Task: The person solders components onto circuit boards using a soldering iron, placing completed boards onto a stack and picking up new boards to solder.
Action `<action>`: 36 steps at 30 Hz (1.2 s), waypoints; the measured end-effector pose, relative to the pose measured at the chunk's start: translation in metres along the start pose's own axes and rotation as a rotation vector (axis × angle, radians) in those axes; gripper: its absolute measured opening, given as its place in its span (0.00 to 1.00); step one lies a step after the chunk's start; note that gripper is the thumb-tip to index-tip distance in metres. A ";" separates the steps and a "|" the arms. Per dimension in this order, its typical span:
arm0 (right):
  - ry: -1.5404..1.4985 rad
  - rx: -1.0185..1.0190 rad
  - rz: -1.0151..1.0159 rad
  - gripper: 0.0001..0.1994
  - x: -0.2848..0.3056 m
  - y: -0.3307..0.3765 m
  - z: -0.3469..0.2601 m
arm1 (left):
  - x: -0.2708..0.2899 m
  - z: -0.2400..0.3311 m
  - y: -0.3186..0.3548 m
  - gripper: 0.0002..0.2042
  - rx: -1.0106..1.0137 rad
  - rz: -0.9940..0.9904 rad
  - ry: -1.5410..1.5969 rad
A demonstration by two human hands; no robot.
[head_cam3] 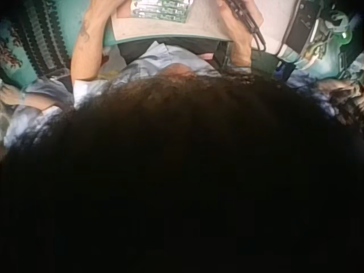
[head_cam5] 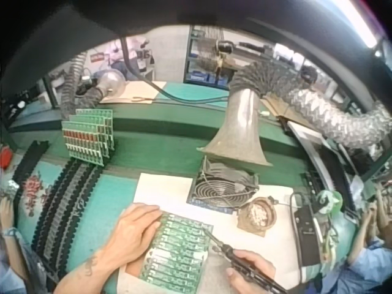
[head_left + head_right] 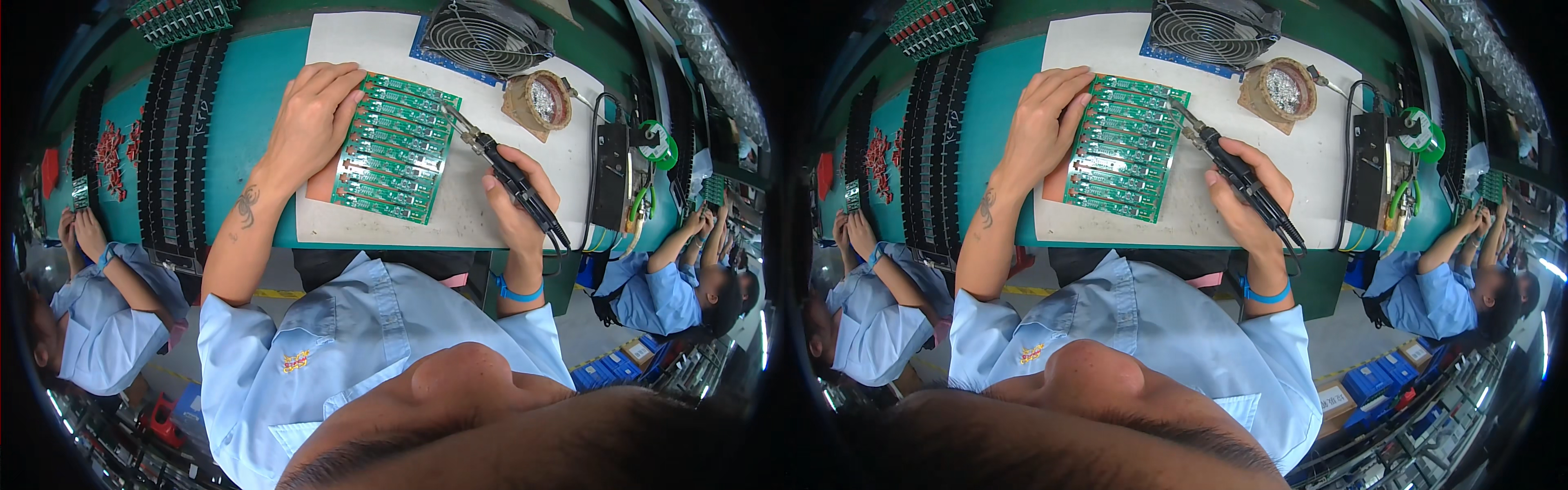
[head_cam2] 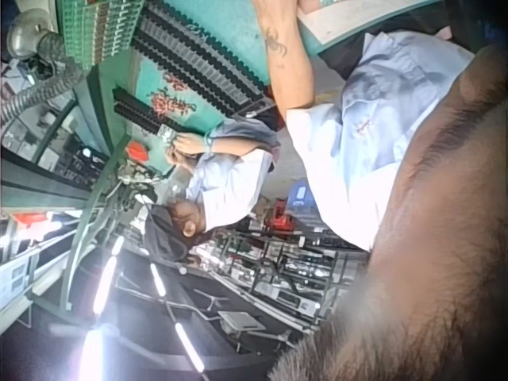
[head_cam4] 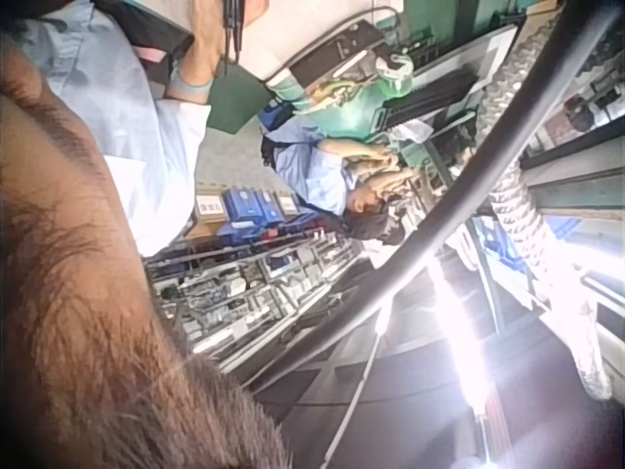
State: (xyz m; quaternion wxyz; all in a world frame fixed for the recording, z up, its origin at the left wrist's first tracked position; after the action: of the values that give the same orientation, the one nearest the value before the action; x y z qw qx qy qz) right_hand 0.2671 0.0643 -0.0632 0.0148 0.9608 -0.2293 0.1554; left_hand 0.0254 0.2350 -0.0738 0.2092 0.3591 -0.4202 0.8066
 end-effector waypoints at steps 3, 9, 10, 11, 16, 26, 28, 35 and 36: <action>-0.003 0.045 0.030 0.23 0.011 0.004 0.001 | 0.001 0.000 0.000 0.12 -0.005 0.004 0.005; 0.003 0.084 0.335 0.27 0.047 0.020 0.022 | 0.002 0.000 0.000 0.12 -0.008 0.009 -0.003; -0.044 0.050 0.359 0.27 0.048 0.018 0.027 | 0.002 0.000 0.000 0.12 -0.007 0.009 -0.004; -0.091 0.017 0.382 0.28 0.049 0.016 0.032 | 0.001 0.000 0.000 0.12 -0.007 0.010 -0.005; -0.166 -0.051 0.418 0.28 0.051 0.010 0.047 | 0.000 -0.002 0.000 0.13 -0.018 0.012 -0.010; -0.138 -0.025 0.424 0.27 0.047 0.010 0.042 | -0.004 -0.003 0.000 0.15 0.002 -0.006 -0.058; -0.136 -0.018 0.420 0.27 0.047 0.011 0.041 | -0.005 -0.004 0.000 0.16 0.005 -0.014 -0.080; -0.149 -0.017 0.419 0.27 0.046 0.009 0.042 | -0.010 -0.005 0.001 0.16 -0.029 -0.044 -0.121; -0.151 -0.017 0.421 0.27 0.047 0.009 0.043 | -0.011 -0.006 0.000 0.16 -0.033 -0.055 -0.126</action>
State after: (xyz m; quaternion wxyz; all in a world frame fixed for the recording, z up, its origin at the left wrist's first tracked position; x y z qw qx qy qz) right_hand 0.3150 0.0316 -0.0900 -0.0271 0.9004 -0.4266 0.0807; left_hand 0.0299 0.2390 -0.0843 0.2105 0.4172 -0.4357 0.7692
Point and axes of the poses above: each hand's wrist, its own y-axis away from the middle knuckle, its own x-axis out of the back of the hand, z = x × y, the point moved 6 cm from there along -y, towards the middle knuckle, and after that the axes turned 10 degrees about -x, right-handed, at the moved point
